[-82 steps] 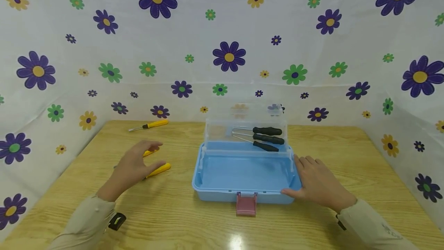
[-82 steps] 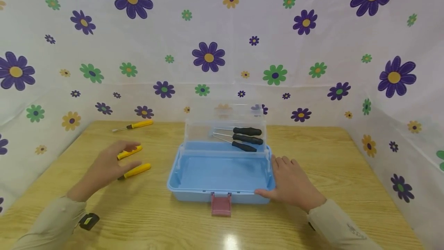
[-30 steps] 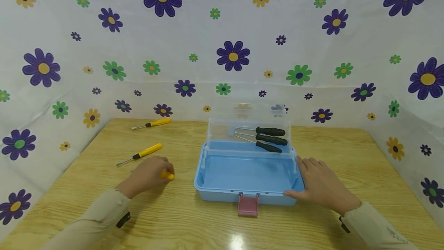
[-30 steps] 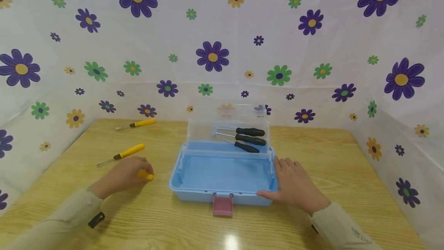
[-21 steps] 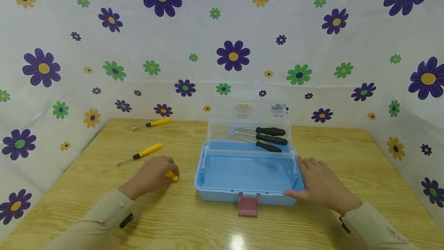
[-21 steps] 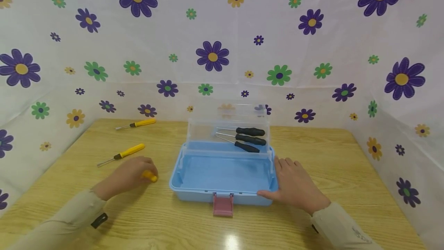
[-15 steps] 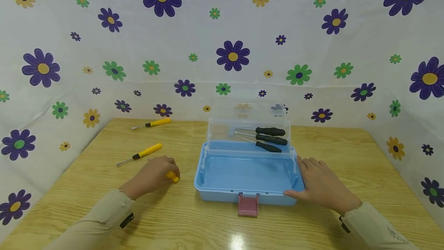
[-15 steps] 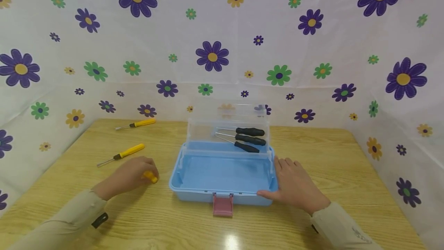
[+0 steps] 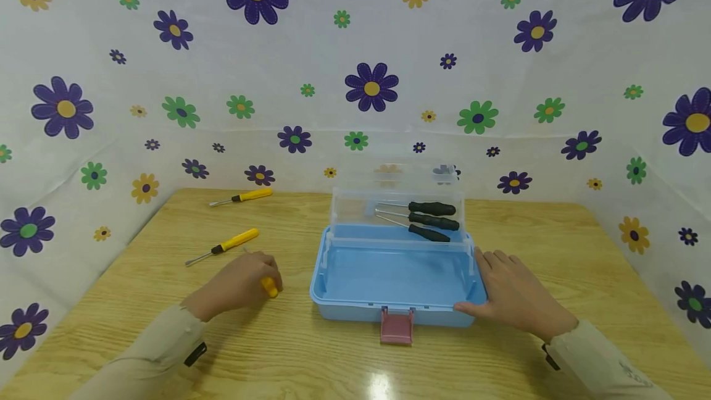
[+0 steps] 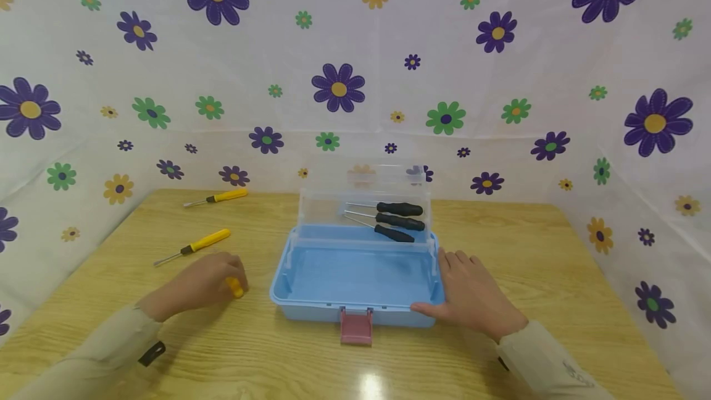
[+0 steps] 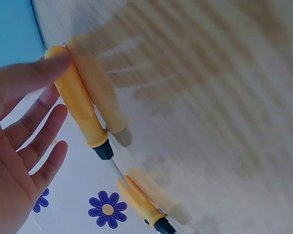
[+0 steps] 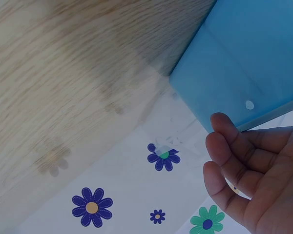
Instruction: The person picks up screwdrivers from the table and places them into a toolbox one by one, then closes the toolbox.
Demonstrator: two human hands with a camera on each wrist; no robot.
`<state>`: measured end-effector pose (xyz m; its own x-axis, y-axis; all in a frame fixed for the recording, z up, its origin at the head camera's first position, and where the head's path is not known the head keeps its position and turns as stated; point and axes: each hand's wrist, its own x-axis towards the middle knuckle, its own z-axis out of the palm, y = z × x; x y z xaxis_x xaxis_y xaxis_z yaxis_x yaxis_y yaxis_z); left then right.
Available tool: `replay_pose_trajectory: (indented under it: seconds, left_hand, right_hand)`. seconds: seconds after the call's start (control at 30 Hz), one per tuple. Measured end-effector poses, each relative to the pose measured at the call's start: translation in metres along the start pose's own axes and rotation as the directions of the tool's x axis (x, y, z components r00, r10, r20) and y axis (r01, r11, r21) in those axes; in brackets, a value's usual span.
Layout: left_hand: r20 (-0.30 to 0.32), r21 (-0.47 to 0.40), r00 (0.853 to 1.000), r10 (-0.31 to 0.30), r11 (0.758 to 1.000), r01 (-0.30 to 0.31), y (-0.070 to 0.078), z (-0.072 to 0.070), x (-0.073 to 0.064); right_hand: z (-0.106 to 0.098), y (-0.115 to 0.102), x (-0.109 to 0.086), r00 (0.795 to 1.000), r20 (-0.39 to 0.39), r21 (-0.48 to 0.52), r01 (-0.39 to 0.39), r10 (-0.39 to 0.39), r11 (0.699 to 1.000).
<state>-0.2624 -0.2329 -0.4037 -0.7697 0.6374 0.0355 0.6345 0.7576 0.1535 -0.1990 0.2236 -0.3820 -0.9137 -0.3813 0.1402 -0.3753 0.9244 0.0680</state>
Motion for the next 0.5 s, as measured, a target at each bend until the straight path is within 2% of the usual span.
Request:
replay_pose_trajectory:
  seconds: [0.13, 0.27, 0.33, 0.43, 0.5]
  left_hand:
    - [-0.016, -0.025, 0.999, -0.036, 0.999, 0.036, -0.001, 0.002, -0.006]
    - [-0.094, -0.011, 0.988, -0.121, 0.993, 0.121, 0.003, 0.004, -0.011]
    - [-0.154, 0.018, 0.974, -0.168, 0.985, 0.173, 0.005, 0.004, -0.012]
    - [-0.245, 0.065, 0.943, -0.225, 0.967, 0.248, 0.010, 0.003, -0.014]
    - [-0.282, 0.080, 0.923, -0.260, 0.953, 0.293, 0.012, 0.002, -0.016]
  right_hand:
    - [-0.001, 0.000, 0.000, 1.000, -0.006, 0.002, 0.008, -0.008, 1.000]
    - [-0.001, 0.001, 0.000, 1.000, -0.005, 0.002, 0.006, -0.006, 1.000]
    - [-0.001, 0.000, 0.000, 1.000, -0.001, 0.003, 0.005, -0.005, 1.000]
    - [-0.001, 0.000, 0.001, 1.000, 0.007, 0.005, 0.005, -0.005, 1.000]
    - [-0.001, 0.000, 0.001, 1.000, 0.008, 0.004, 0.006, -0.006, 1.000]
